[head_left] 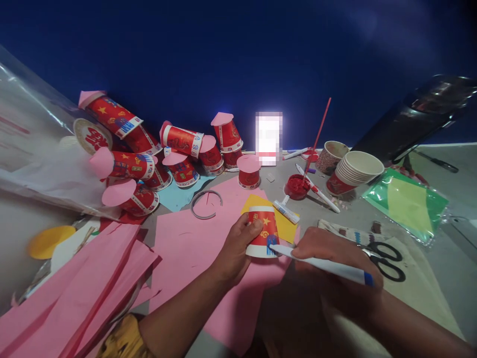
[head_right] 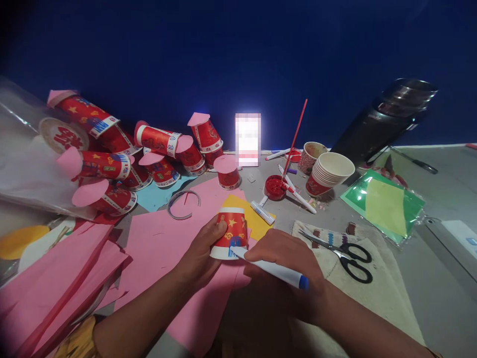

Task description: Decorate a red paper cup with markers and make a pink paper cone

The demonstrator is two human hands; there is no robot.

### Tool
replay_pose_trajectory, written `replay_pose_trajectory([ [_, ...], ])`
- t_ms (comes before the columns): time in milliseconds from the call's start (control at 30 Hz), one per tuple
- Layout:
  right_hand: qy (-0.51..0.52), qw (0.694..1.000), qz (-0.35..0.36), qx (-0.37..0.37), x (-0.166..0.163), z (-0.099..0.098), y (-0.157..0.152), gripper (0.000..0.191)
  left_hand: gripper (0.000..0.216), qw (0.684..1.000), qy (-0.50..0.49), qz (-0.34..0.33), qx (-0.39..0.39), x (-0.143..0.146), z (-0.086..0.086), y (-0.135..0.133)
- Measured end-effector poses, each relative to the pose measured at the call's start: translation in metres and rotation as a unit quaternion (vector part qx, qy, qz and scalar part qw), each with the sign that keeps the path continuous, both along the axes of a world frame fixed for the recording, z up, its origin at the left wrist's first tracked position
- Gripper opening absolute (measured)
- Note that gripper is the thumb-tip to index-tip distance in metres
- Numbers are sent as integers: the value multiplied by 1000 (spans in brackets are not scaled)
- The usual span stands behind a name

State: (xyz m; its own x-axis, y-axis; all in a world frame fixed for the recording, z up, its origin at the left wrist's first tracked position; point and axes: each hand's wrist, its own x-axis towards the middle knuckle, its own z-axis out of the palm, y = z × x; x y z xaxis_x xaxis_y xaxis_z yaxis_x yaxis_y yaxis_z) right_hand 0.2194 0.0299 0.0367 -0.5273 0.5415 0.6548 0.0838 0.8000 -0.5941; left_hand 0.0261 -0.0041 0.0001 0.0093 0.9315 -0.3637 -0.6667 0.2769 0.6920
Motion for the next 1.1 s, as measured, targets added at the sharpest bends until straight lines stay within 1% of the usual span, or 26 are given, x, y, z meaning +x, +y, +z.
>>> replay_pose_trajectory([
  [133,8,1000,6,3,0,1,1,15,54,1000,8,1,-1,1,-1,-1],
  [300,-35,999,17,-9,0,5,2,21,56,1000,9,-4,0,1,-2,0],
  [400,-10,1000,21,-2,0,5,2,17,55,1000,7,-8,4,0,-3,0],
  [567,-4,1000,11,-6,-1,1,2,7,56,1000,0,-7,5,0,-3,1],
  [633,7,1000,9,4,-2,1,2,5,57,1000,5,-14,6,0,-2,1],
  [700,3,1000,0,17,-2,0,2,9,58,1000,10,-22,6,0,-3,0],
  [800,-29,999,-10,21,0,0,3,23,61,1000,12,-28,0,1,-3,-1],
  [867,-38,999,-20,19,1,0,3,27,62,1000,11,-27,-3,1,-3,-1],
  [967,-17,999,-32,25,2,-1,2,23,63,1000,13,-26,-6,0,-4,-1],
  [1100,-23,999,-22,20,3,0,1,16,63,999,24,-22,-3,0,-5,-1],
])
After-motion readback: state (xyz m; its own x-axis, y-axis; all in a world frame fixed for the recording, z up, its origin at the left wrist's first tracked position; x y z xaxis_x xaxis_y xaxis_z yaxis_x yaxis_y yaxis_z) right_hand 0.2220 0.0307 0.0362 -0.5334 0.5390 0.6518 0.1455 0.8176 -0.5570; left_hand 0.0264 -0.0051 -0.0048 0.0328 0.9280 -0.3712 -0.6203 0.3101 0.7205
